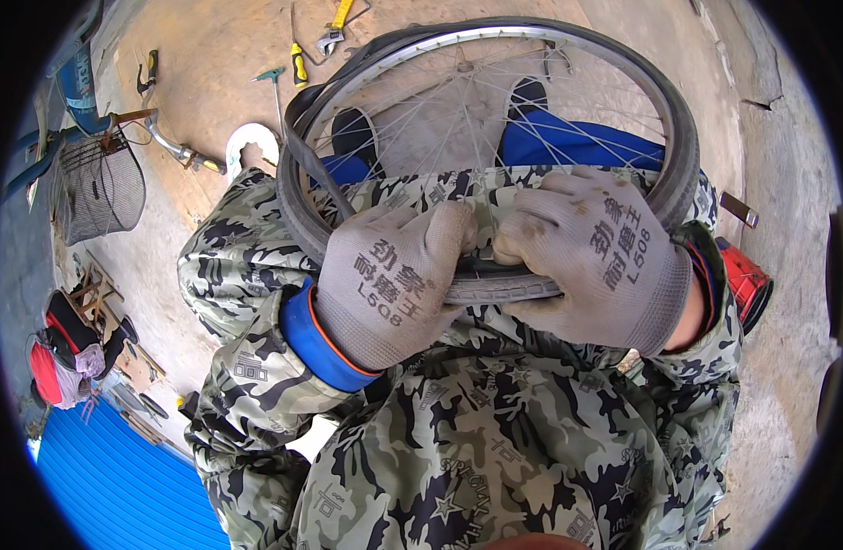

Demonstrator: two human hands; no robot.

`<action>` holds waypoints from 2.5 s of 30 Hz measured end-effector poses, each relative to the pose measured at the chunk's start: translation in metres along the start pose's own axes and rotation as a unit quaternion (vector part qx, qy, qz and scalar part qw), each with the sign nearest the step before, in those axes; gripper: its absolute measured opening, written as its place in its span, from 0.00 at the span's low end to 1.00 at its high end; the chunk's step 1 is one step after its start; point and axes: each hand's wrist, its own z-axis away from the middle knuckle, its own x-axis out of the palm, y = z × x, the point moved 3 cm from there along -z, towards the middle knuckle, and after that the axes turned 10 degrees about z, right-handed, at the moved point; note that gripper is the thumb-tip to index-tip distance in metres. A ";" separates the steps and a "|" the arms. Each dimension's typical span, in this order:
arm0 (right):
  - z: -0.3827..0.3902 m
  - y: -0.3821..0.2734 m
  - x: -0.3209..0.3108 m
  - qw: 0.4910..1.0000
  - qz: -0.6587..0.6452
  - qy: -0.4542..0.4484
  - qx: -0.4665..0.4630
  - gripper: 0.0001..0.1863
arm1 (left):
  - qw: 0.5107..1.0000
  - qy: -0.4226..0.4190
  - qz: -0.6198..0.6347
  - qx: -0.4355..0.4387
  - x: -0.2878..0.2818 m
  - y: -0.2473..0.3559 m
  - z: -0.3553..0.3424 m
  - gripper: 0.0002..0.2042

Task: The person removes the tire from a bicycle wheel rim by hand, then inspects the tire and rim. The person then reassembles the tire onto the rim by hand.

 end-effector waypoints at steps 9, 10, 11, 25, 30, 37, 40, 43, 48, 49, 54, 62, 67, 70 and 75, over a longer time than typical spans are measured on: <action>0.008 0.007 0.009 1.000 -0.017 0.006 -0.012 0.22 | 0.995 0.012 -0.093 0.020 0.013 0.009 0.008 0.25; 0.009 0.007 0.011 1.000 -0.012 0.001 -0.014 0.22 | 0.995 0.016 -0.100 0.023 0.015 0.008 0.010 0.25; 0.010 0.007 0.012 1.000 -0.005 -0.003 -0.014 0.22 | 0.994 0.017 -0.106 0.023 0.018 0.007 0.012 0.25; 0.010 0.008 0.026 0.995 0.034 -0.089 0.012 0.26 | 0.991 0.030 -0.113 0.063 0.035 -0.013 0.021 0.20; 0.006 0.003 0.029 0.994 0.060 -0.089 0.014 0.27 | 0.991 -0.035 -0.125 0.043 0.031 -0.013 0.014 0.15; 0.002 0.013 0.027 0.984 0.030 -0.176 -0.005 0.23 | 0.993 -0.060 -0.101 0.009 0.023 -0.006 0.014 0.21; 0.002 0.015 0.023 0.984 0.014 -0.177 0.009 0.22 | 0.995 -0.064 -0.067 -0.026 0.019 -0.002 0.021 0.28; 0.004 0.015 0.017 0.988 0.018 -0.150 0.016 0.23 | 0.999 -0.030 0.008 -0.024 0.011 -0.004 0.026 0.34; 0.008 0.021 0.016 0.986 -0.055 -0.147 0.056 0.30 | 0.995 0.012 -0.103 0.009 0.013 -0.013 0.035 0.30; 0.008 0.017 0.017 0.992 -0.034 -0.118 0.028 0.31 | 0.991 0.023 -0.128 0.027 0.016 -0.018 0.035 0.29; 0.003 0.004 0.024 0.997 0.023 -0.065 -0.023 0.33 | 0.987 0.076 -0.118 0.083 0.017 -0.047 0.049 0.24; 0.006 0.016 0.017 0.982 -0.008 -0.189 0.006 0.30 | 0.991 0.034 -0.094 0.088 0.026 -0.046 0.038 0.23; 0.042 0.015 0.010 0.988 0.149 -0.038 0.005 0.22 | 0.993 -0.069 -0.097 0.027 0.035 -0.031 0.013 0.26; 0.057 0.019 0.008 0.989 0.146 0.037 -0.006 0.22 | 0.987 -0.082 -0.133 0.028 0.036 -0.021 0.008 0.26; 0.051 0.013 0.018 0.981 0.182 0.056 0.046 0.07 | 0.988 -0.065 -0.129 0.047 0.034 -0.027 0.014 0.27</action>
